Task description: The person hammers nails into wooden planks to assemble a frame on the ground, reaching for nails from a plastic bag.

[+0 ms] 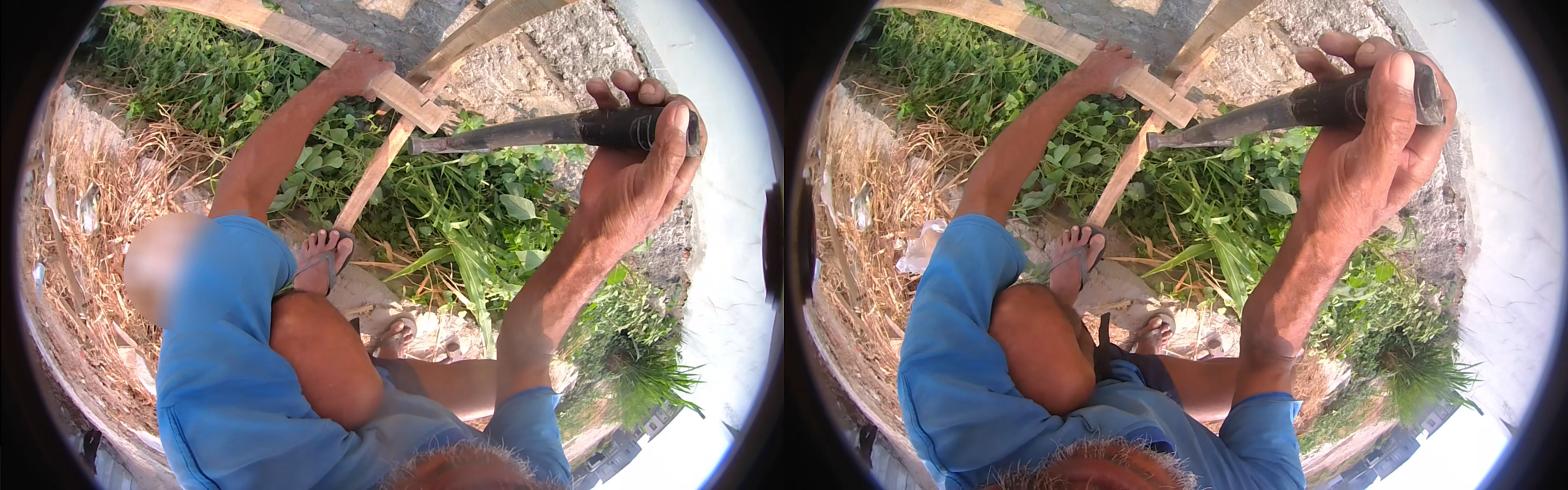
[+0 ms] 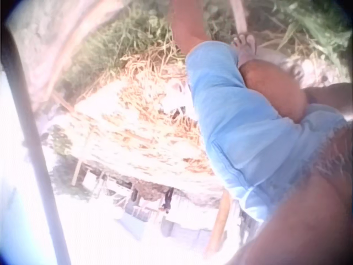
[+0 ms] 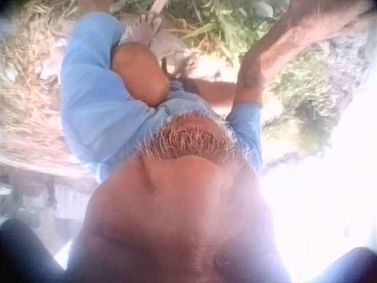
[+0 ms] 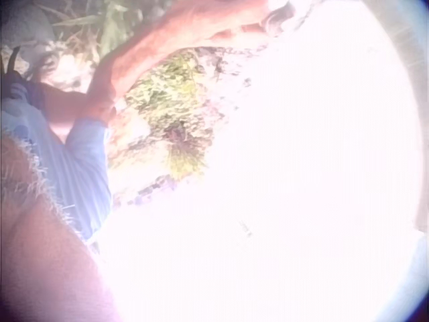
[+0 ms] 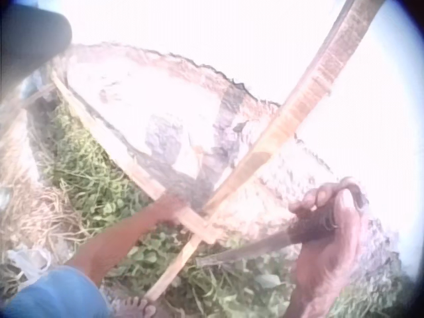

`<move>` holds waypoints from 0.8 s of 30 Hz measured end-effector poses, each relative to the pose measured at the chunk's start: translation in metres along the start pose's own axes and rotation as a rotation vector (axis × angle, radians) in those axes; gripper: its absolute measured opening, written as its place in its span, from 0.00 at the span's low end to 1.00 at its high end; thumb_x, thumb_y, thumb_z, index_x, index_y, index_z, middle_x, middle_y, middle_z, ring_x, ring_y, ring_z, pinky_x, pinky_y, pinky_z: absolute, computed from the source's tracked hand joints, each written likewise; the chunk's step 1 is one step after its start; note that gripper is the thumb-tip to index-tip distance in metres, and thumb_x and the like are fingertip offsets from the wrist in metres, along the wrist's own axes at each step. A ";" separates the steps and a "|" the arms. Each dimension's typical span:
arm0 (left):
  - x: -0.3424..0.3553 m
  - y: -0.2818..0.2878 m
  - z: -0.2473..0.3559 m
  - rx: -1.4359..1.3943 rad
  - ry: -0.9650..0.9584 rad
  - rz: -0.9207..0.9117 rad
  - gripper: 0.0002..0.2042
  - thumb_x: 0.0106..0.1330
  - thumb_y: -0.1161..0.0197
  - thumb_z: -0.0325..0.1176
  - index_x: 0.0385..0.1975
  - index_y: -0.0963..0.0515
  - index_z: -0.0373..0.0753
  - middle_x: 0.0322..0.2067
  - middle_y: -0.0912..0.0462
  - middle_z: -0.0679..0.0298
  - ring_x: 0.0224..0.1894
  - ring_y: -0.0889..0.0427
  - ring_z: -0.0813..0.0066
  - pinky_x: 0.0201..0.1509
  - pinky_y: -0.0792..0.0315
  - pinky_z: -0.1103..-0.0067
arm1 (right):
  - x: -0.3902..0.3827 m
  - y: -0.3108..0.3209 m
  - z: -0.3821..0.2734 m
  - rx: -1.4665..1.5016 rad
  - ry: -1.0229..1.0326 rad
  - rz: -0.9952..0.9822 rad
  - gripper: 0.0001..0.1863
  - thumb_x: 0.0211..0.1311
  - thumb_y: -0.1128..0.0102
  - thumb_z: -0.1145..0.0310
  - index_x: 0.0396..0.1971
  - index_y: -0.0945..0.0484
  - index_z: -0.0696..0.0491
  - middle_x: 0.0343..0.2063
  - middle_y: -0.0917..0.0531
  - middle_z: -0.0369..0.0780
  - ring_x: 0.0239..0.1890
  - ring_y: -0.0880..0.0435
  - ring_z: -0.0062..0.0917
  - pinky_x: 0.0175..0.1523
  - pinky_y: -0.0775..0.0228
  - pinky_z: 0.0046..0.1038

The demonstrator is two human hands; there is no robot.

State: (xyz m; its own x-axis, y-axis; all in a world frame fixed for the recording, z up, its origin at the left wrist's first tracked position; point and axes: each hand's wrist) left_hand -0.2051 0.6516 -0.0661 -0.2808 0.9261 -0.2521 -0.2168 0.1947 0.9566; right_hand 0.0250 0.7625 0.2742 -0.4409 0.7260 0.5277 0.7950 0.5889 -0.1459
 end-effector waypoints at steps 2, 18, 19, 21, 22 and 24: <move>-0.027 -0.006 0.000 -0.006 -0.020 0.008 0.43 0.46 0.20 0.52 0.66 0.31 0.53 0.62 0.28 0.63 0.70 0.34 0.58 0.79 0.52 0.49 | -0.004 -0.004 0.006 0.033 0.017 -0.107 0.15 0.70 0.37 0.66 0.46 0.29 0.59 0.32 0.18 0.47 0.32 0.14 0.32 0.29 0.19 0.31; -0.088 0.026 0.040 -0.681 -0.056 0.491 0.31 0.66 0.35 0.53 0.62 0.27 0.39 0.54 0.21 0.53 0.57 0.22 0.53 0.64 0.29 0.62 | -0.030 -0.061 0.140 0.111 0.007 -0.093 0.19 0.70 0.36 0.67 0.49 0.38 0.54 0.28 0.20 0.42 0.30 0.16 0.24 0.37 0.18 0.30; -0.082 0.021 0.044 -0.664 -0.028 0.503 0.31 0.65 0.34 0.54 0.61 0.27 0.38 0.53 0.21 0.52 0.56 0.22 0.52 0.62 0.28 0.62 | -0.033 -0.063 0.138 0.081 -0.014 -0.089 0.19 0.70 0.36 0.67 0.49 0.38 0.54 0.29 0.20 0.42 0.30 0.16 0.24 0.38 0.18 0.30; -0.074 0.008 0.046 -0.629 0.027 0.527 0.31 0.65 0.34 0.55 0.59 0.26 0.37 0.51 0.21 0.51 0.55 0.22 0.51 0.60 0.28 0.61 | -0.039 -0.074 0.130 0.113 -0.041 -0.065 0.19 0.70 0.36 0.67 0.49 0.37 0.54 0.28 0.20 0.41 0.30 0.17 0.22 0.37 0.20 0.27; -0.074 0.005 0.046 -0.659 0.018 0.483 0.31 0.65 0.34 0.55 0.59 0.26 0.36 0.51 0.21 0.51 0.54 0.22 0.50 0.59 0.28 0.60 | -0.040 -0.075 0.133 0.108 -0.032 -0.097 0.19 0.70 0.36 0.67 0.49 0.37 0.54 0.28 0.19 0.41 0.30 0.17 0.21 0.36 0.21 0.26; -0.074 0.001 0.046 -0.716 -0.001 0.395 0.31 0.65 0.34 0.54 0.58 0.25 0.35 0.49 0.20 0.51 0.53 0.22 0.50 0.57 0.27 0.60 | -0.040 -0.077 0.139 0.098 -0.016 -0.162 0.19 0.70 0.36 0.68 0.50 0.37 0.54 0.27 0.19 0.41 0.30 0.17 0.21 0.36 0.23 0.24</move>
State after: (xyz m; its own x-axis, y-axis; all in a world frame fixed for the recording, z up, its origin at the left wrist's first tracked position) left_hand -0.1411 0.5986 -0.0399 -0.4608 0.8835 0.0841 -0.6472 -0.3994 0.6493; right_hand -0.0763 0.7376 0.1474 -0.5667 0.6240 0.5380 0.6693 0.7295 -0.1412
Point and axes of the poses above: each hand's wrist, its own x-axis towards the middle knuckle, its own y-axis out of the back of the hand, z = x × y
